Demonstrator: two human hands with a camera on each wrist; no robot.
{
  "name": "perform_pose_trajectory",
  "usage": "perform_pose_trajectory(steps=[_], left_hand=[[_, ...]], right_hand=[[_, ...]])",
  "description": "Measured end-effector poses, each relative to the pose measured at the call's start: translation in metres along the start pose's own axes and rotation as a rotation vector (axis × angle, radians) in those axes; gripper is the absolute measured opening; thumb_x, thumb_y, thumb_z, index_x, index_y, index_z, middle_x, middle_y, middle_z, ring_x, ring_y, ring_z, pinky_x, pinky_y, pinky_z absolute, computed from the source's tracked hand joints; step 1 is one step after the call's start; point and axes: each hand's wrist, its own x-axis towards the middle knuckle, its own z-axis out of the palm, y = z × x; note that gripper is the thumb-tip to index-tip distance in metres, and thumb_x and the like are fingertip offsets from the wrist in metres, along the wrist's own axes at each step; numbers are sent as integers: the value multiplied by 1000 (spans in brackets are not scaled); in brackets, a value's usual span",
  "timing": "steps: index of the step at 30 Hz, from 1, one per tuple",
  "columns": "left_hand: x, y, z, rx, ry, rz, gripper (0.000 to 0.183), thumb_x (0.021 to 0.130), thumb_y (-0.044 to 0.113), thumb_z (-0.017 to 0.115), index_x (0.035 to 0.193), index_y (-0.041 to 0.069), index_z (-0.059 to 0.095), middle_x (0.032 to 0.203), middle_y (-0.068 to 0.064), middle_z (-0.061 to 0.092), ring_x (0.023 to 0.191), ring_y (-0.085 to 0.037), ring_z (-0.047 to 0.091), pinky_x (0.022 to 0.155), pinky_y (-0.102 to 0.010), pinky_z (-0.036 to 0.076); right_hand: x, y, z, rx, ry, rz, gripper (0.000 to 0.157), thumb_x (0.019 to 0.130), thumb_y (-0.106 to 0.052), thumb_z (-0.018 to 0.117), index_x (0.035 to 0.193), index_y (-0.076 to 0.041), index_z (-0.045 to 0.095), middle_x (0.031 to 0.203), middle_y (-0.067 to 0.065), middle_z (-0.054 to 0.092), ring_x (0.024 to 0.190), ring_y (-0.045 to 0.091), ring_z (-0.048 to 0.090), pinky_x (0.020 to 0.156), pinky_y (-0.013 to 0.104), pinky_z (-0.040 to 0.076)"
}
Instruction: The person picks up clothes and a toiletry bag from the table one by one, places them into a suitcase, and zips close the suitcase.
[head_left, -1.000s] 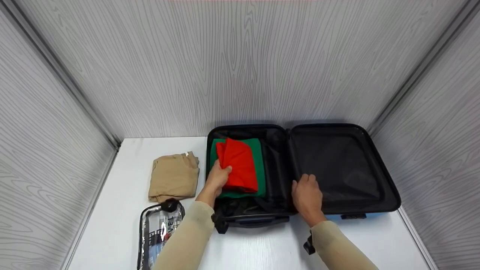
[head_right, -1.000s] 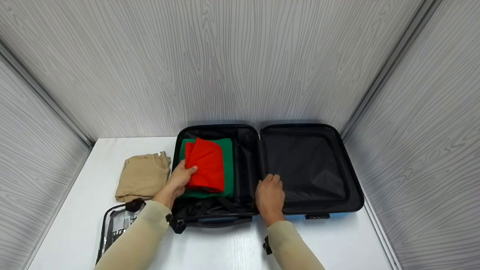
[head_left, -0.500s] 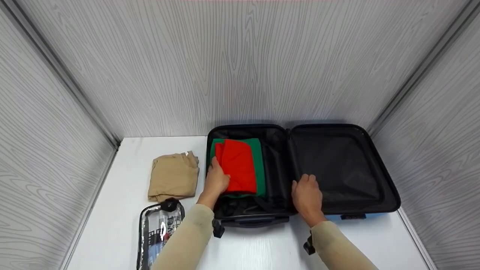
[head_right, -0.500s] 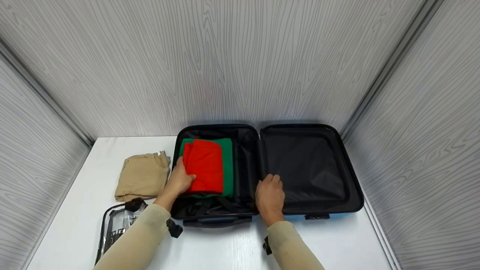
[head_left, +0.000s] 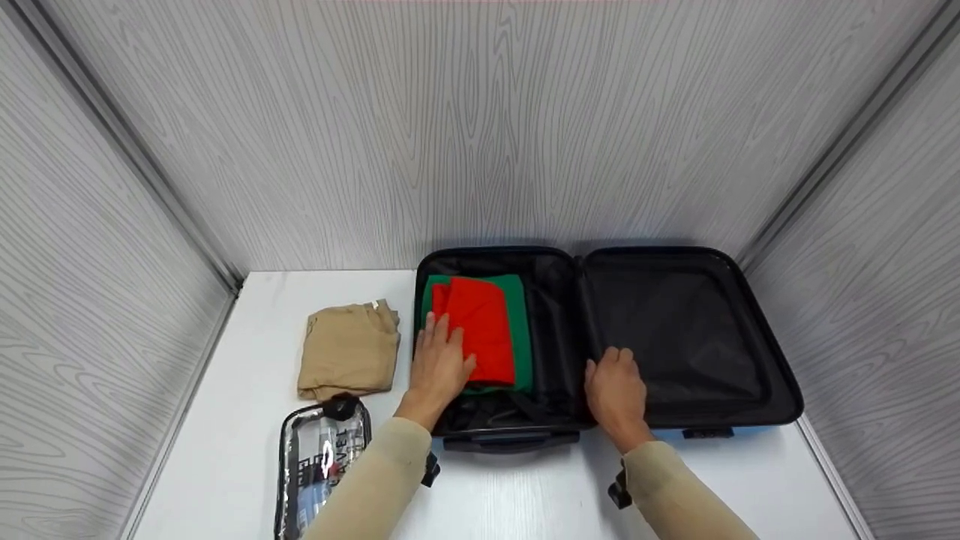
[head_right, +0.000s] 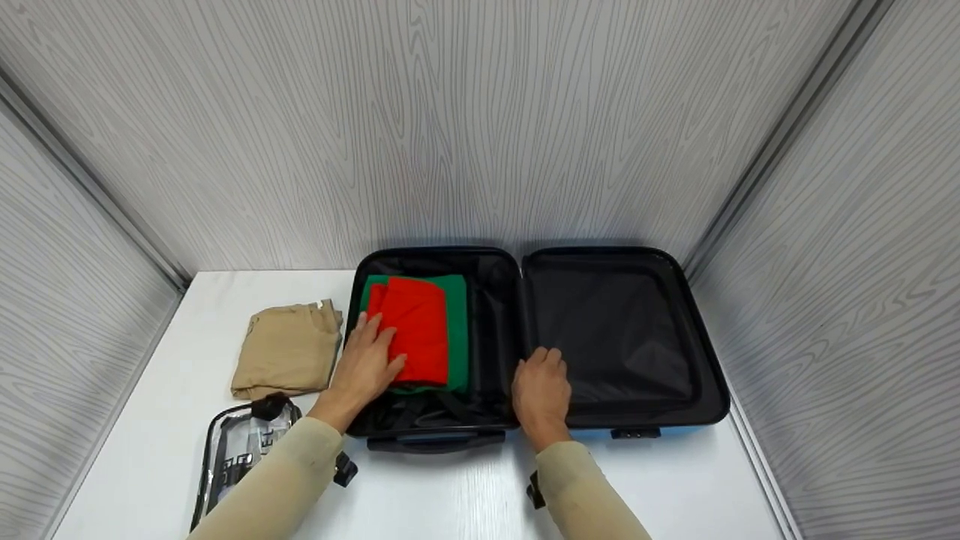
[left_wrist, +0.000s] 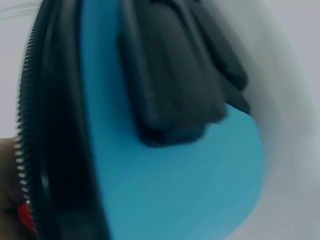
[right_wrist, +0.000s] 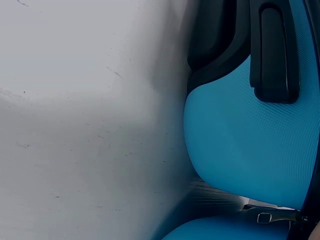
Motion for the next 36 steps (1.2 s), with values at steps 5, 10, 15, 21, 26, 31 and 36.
perform_pose_trajectory(steps=[5, 10, 15, 21, 26, 31, 36], left_hand=[[-1, -1, 3, -18, -105, -8, 76, 101, 47, 70, 155, -3, 49, 170, -25, 28, 161, -44, 19, 127, -57, 26], [0, 0, 4, -66, -173, -42, 80, 102, 45, 69, 159, -4, 41, 171, -26, 26, 160, -44, 24, 126, -53, 31], [0, -1, 6, -67, -199, -51, 79, 102, 42, 69, 159, -5, 40, 170, -27, 28, 158, -44, 28, 126, -53, 32], [2, -3, 5, -61, -223, -63, 80, 103, 43, 69, 160, -5, 39, 170, -26, 29, 159, -42, 28, 126, -52, 31], [2, -4, 2, -62, -233, -56, 81, 102, 42, 69, 160, -6, 38, 169, -27, 29, 158, -42, 29, 126, -52, 32], [1, -3, -3, -62, -215, -41, 77, 103, 38, 70, 157, -8, 41, 166, -29, 34, 157, -43, 32, 125, -51, 33], [0, -3, -13, -68, -190, -18, 68, 104, 30, 68, 153, -11, 46, 161, -31, 42, 153, -45, 38, 124, -50, 35]], right_hand=[[0, 1, 0, -7, 21, -2, 31, 102, -20, 71, 97, 9, 60, 86, 23, 56, 67, 40, 62, 54, 54, 57], [0, 1, 0, -10, 24, -4, 31, 101, -19, 71, 96, 9, 60, 85, 23, 56, 66, 39, 62, 53, 53, 57], [-1, 2, -1, -18, 19, -14, 31, 102, -19, 71, 96, 9, 60, 84, 22, 54, 64, 37, 60, 53, 51, 57], [-2, 1, -1, 4, 20, -12, 30, 102, -19, 70, 97, 9, 60, 85, 22, 54, 66, 38, 59, 56, 52, 57], [-2, 0, -1, 4, 21, -9, 30, 102, -19, 70, 97, 9, 60, 85, 22, 55, 66, 38, 60, 56, 52, 57], [-3, 1, -1, -5, 37, -20, 30, 101, -19, 72, 97, 9, 60, 85, 22, 55, 66, 38, 60, 55, 52, 57], [-4, 1, -3, 1, 43, -14, 30, 101, -18, 72, 96, 9, 59, 85, 22, 55, 65, 39, 60, 54, 53, 57]])
